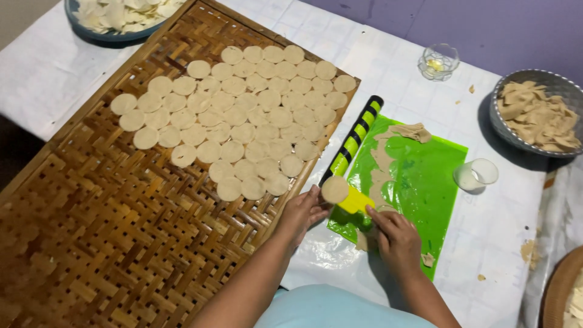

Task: Rolling out dough and cutting it into circular shapes for making crackers.

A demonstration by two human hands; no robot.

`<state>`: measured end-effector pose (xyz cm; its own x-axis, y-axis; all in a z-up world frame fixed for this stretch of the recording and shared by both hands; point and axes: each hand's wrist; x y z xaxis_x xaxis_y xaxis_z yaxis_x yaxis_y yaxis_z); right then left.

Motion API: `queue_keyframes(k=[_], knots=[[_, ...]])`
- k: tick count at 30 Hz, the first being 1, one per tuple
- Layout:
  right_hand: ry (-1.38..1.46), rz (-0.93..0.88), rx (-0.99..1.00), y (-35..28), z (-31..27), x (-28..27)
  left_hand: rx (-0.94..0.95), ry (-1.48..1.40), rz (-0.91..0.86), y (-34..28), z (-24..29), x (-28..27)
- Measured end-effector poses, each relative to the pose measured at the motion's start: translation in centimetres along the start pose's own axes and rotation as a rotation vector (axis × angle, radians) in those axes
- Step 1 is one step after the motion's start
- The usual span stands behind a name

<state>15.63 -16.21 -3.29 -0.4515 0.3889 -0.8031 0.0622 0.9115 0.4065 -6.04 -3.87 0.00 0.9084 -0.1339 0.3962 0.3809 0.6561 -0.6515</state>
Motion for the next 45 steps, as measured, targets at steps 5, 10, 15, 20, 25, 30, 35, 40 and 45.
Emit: queue_keyframes(k=[5, 10, 15, 20, 25, 30, 35, 40, 45], knots=[[-0.149, -0.133, -0.137, 0.6, -3.9, -0.4, 0.098, -0.051, 0.109, 0.7, -1.2, -2.7], [-0.206, -0.186, -0.089, 0.8, -4.9, 1.2, 0.173, 0.194, 0.430, -3.4, 2.1, -3.2], [-0.150, -0.203, 0.054, 1.0, -4.8, 0.6, 0.191, 0.453, 0.833, -6.5, 7.0, -7.7], [-0.147, -0.211, 0.112, 0.0, -3.8, 0.5, 0.296, 0.725, 0.968, -6.7, 8.7, -13.0], [-0.174, -0.188, 0.162, -1.1, -2.5, 0.0, 0.650, 0.728, 1.084, -2.7, 8.0, -17.2], [-0.168, -0.088, 0.237, -2.5, -1.5, -1.4, 0.495, 0.449, 1.103, -5.1, 10.9, -14.8], [-0.178, 0.038, 0.295, -3.9, -0.7, -4.2, 0.540, -0.034, 0.958, -4.3, 11.3, -15.2], [-0.246, 0.158, 0.420, -5.5, 1.2, -7.7, 0.584, 0.527, 1.167, -1.8, 10.2, -17.3], [-0.619, -0.149, 0.432, -7.4, 2.5, -9.5, 0.775, 0.724, 1.289, -1.7, 9.3, -18.1]])
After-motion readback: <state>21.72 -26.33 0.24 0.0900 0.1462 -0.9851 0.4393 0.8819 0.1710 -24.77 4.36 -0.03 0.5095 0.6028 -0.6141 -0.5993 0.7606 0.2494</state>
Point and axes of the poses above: each hand's wrist, its own y-axis towards the middle knuckle, its own x-axis out of the palm, z = x × y, and after that the axes turned 9 degrees about -x, right-handed
